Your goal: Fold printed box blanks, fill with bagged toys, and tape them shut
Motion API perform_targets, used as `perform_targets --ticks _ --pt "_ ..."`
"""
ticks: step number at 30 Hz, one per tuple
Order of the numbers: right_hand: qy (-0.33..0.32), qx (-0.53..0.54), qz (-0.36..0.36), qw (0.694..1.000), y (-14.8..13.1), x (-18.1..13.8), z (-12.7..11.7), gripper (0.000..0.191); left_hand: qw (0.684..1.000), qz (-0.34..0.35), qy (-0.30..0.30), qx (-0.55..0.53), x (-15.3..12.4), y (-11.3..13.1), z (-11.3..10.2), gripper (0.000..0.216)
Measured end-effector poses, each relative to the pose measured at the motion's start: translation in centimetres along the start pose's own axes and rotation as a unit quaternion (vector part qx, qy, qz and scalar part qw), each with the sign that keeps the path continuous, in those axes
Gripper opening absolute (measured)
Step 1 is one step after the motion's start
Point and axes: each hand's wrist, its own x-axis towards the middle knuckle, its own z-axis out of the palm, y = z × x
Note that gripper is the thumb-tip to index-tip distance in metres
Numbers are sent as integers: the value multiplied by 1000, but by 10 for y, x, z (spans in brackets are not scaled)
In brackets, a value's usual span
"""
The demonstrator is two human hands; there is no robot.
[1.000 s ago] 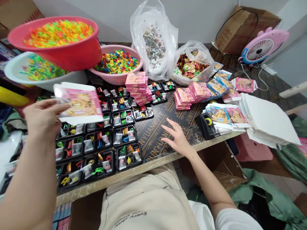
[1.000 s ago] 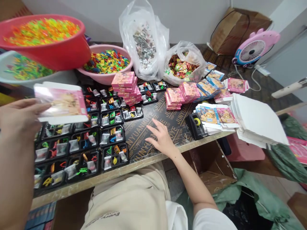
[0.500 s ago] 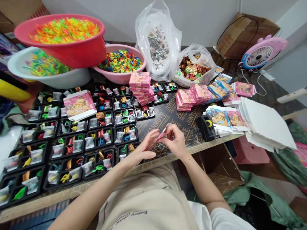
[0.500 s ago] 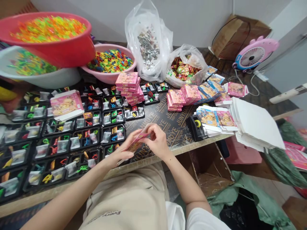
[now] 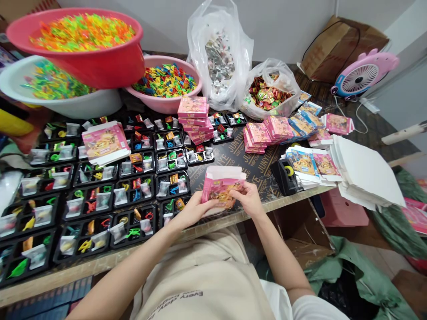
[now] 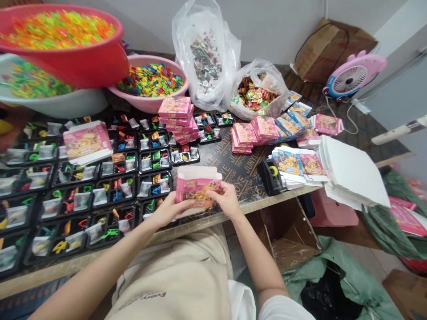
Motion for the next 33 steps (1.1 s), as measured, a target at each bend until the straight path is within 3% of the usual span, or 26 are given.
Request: perform_targets --ticks 3,6,11,15,17,22,26,33 --pt "94 -38 -18 995 9 -6 5 27 995 46 80 -25 7 -9 4 34" --pt "101 -60 -26 993 17 -12 12 35 978 78 142 -130 11 -16 12 40" --pt "117 28 -63 991 18 -14 25 53 974 58 141 -167 11 -12 17 29" --pt "116 45 -8 992 4 -9 27 22 978 27 128 -164 9 2 15 19" --pt "120 57 -15 991 -1 -8 28 20 976 26 143 -162 8 7 17 23" --pt "180 21 -117 977 4 -9 38 20 948 154 243 -139 9 6 25 12" --pt "201 -33 -147 968 7 -12 40 21 953 207 205 -80 8 -3 21 7" --pt "132 -108 -169 971 0 -16 23 12 971 167 167 32 3 3 2 18"
